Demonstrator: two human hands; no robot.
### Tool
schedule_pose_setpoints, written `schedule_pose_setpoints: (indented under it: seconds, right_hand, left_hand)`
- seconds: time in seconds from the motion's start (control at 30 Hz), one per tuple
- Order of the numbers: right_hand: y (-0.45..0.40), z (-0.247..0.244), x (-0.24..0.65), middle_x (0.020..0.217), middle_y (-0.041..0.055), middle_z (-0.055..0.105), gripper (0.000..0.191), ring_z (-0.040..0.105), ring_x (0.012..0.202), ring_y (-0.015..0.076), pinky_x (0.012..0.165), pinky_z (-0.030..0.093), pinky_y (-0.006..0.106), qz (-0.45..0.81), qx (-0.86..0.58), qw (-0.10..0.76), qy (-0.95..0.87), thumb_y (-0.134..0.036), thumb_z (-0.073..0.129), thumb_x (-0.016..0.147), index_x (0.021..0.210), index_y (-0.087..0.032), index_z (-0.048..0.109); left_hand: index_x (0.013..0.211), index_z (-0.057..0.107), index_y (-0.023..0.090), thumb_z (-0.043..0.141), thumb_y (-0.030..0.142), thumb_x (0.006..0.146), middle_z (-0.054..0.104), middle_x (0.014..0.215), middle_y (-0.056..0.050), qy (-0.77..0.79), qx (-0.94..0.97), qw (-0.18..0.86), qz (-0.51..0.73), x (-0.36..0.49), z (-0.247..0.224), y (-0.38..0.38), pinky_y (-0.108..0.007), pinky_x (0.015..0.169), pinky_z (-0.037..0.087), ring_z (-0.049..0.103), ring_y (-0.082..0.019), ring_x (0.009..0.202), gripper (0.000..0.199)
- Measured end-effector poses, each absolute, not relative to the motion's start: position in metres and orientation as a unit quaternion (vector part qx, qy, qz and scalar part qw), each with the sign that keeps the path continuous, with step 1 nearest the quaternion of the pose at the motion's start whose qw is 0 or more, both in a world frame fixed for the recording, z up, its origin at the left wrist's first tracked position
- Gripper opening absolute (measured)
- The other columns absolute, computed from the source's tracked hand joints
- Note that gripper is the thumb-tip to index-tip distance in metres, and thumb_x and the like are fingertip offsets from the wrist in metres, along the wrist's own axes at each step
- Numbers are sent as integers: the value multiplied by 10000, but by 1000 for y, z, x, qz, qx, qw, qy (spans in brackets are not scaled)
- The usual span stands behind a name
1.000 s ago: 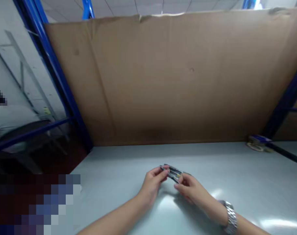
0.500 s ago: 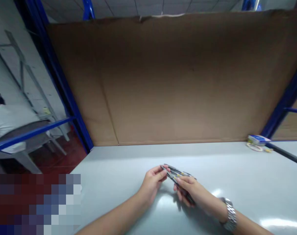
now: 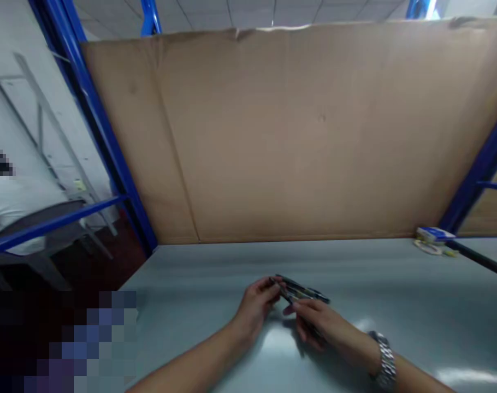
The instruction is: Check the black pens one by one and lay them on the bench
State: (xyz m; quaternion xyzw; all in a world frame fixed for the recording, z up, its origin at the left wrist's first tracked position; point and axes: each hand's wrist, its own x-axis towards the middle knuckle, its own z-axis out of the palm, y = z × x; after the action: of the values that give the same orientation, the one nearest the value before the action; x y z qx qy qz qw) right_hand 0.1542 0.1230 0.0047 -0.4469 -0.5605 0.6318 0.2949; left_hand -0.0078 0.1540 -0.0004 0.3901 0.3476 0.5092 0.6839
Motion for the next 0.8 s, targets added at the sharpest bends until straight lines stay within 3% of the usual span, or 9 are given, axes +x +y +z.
schedule_pose_setpoints:
  seconds: [0.1, 0.2, 0.3, 0.4, 0.47, 0.57, 0.7, 0.8]
  right_hand:
    - [123, 6, 155, 502, -24, 518, 336, 377, 349, 59, 361, 271, 192, 629, -443, 294, -567, -471, 413, 804, 784, -162, 542]
    - [125, 1, 155, 507, -55, 498, 186, 374, 341, 59, 353, 263, 193, 599, -468, 306, -573, -355, 530, 729, 736, -196, 433]
    - [125, -3, 154, 487, -101, 446, 277, 311, 321, 46, 339, 224, 182, 593, -483, 319, -560, -283, 598, 664, 762, -226, 346]
    - [123, 1, 153, 442, -114, 374, 276, 238, 321, 43, 333, 183, 181, 608, -474, 307, -559, -414, 564, 731, 824, -216, 395]
    - [122, 5, 153, 441, -101, 349, 320, 238, 334, 45, 340, 190, 187, 610, -462, 318, -560, -515, 471, 788, 810, -196, 457]
    - [120, 12, 152, 455, -70, 383, 385, 287, 342, 47, 351, 200, 191, 607, -449, 323, -571, -524, 376, 835, 740, -176, 511]
    - [119, 15, 149, 505, -72, 469, 282, 373, 348, 53, 339, 238, 174, 624, -451, 302, -562, -438, 563, 735, 746, -212, 395]
    - [119, 13, 148, 469, -110, 418, 351, 299, 314, 44, 317, 209, 169, 632, -453, 309, -547, -452, 611, 699, 798, -229, 359]
  left_hand:
    - [803, 680, 130, 748, 287, 613, 649, 787, -56, 362, 397, 674, 507, -8, -2, 155, -248, 722, 391, 555, -142, 743, 256]
    - [725, 669, 127, 762, 267, 587, 638, 716, -45, 372, 417, 654, 509, -7, -5, 157, -246, 676, 385, 539, -137, 682, 218]
    - [673, 648, 140, 758, 248, 593, 624, 661, -24, 367, 432, 637, 523, -7, -6, 157, -248, 668, 390, 533, -133, 654, 173]
    - [727, 662, 146, 766, 222, 577, 653, 738, -36, 338, 436, 651, 521, -7, -4, 155, -262, 726, 412, 572, -155, 733, 198]
    - [852, 675, 148, 782, 208, 549, 674, 846, -69, 320, 426, 679, 505, -7, -2, 154, -291, 781, 424, 595, -188, 826, 327]
    - [921, 672, 154, 781, 222, 554, 682, 846, -78, 324, 422, 692, 488, -8, 1, 151, -319, 790, 431, 606, -196, 803, 389]
    - [776, 687, 156, 774, 236, 564, 666, 731, -47, 374, 456, 650, 479, -9, 5, 148, -303, 773, 421, 586, -181, 737, 244]
    - [848, 689, 145, 771, 297, 575, 672, 812, -80, 357, 452, 665, 476, -8, 5, 147, -319, 808, 411, 589, -197, 797, 323]
